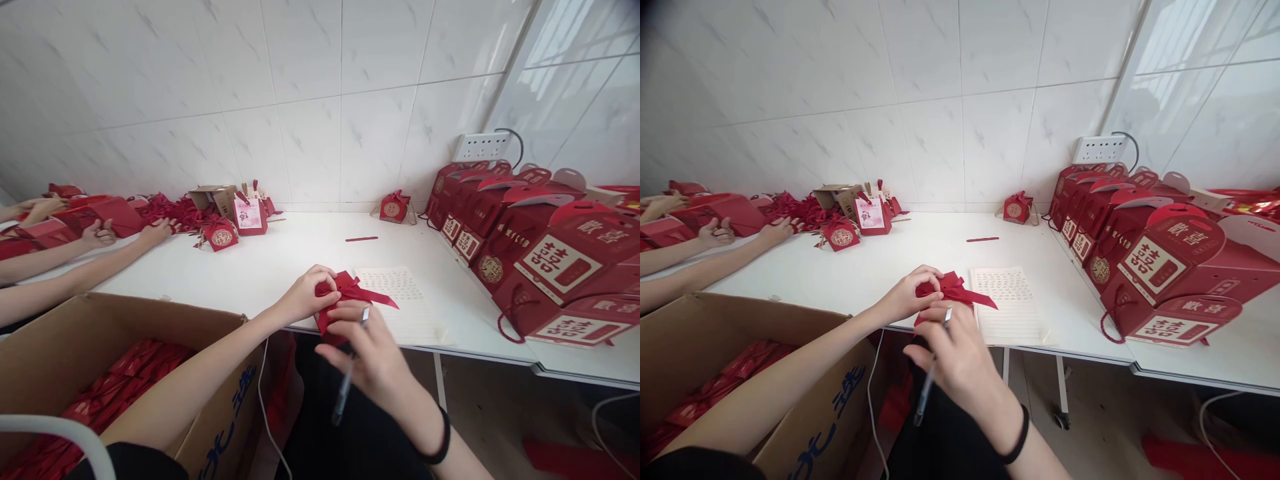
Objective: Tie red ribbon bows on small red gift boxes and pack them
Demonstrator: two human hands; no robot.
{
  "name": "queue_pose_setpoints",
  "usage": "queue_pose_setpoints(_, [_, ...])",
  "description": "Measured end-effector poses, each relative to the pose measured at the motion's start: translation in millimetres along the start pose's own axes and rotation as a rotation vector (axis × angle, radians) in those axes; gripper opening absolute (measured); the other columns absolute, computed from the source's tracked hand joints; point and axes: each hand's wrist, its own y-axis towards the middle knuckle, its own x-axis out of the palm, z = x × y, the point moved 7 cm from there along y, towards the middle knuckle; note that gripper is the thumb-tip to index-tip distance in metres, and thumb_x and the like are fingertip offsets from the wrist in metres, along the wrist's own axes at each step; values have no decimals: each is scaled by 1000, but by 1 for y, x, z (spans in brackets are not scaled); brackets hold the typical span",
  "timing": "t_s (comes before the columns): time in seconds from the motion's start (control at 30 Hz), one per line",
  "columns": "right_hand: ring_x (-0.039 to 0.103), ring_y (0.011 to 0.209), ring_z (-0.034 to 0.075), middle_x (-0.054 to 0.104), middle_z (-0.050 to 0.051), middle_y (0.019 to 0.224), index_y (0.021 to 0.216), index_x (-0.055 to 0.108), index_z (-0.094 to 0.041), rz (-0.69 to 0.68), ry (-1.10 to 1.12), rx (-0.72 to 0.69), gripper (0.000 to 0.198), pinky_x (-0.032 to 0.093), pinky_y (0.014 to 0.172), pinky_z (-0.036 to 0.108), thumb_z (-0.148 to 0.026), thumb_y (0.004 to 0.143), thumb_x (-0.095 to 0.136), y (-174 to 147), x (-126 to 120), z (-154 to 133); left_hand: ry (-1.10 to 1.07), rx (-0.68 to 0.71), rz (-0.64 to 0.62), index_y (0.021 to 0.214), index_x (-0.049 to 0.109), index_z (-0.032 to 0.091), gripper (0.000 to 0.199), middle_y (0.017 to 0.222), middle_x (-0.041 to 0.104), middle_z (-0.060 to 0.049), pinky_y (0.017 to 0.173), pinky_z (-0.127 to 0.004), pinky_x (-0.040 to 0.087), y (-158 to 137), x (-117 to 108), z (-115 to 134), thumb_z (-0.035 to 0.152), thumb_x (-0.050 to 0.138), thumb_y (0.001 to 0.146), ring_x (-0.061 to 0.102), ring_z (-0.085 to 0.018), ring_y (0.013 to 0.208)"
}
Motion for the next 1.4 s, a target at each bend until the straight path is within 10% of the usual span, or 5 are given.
queue_pose_setpoints(0.2, [56, 85, 20, 59, 7, 83, 84, 55, -16, -45, -139, -54, 21, 48, 74, 37, 1, 85, 42, -1, 33, -13, -32, -17, -7, 72, 56, 19, 7, 110, 54, -6, 100, -38, 37, -2, 4, 3, 26, 58, 73, 52, -20, 106])
queue_pose_setpoints(0.53, [53, 99, 22, 55, 12, 99, 105, 52, -16, -53, -41, 11, 24, 51, 74, 32, -1, 87, 44, -22, 20, -1, -69, -20, -14, 73, 58, 18, 10, 111, 54, -6, 100, -37, 35, -4, 4, 2, 28, 58, 74, 51, -21, 109])
queue_pose_setpoints(1.2, [56, 75, 17, 57, 4, 75, 81, 50, -17, 31, 168, -73, 17, 49, 70, 34, -1, 81, 51, -12, 19, -19, -95, -53, -11, 68, 56, 18, 9, 109, 54, -6, 101, -36, 34, -2, 6, 3, 25, 59, 73, 51, -19, 108])
queue_pose_setpoints(1.4, [58, 85, 21, 60, 8, 91, 90, 49, -20, 240, 31, 539, 14, 46, 73, 36, -31, 85, 54, -13, -37, 76, -99, -22, -77, 72, 57, 18, 12, 112, 53, -6, 100, -36, 34, -2, 6, 0, 30, 58, 75, 50, -20, 109])
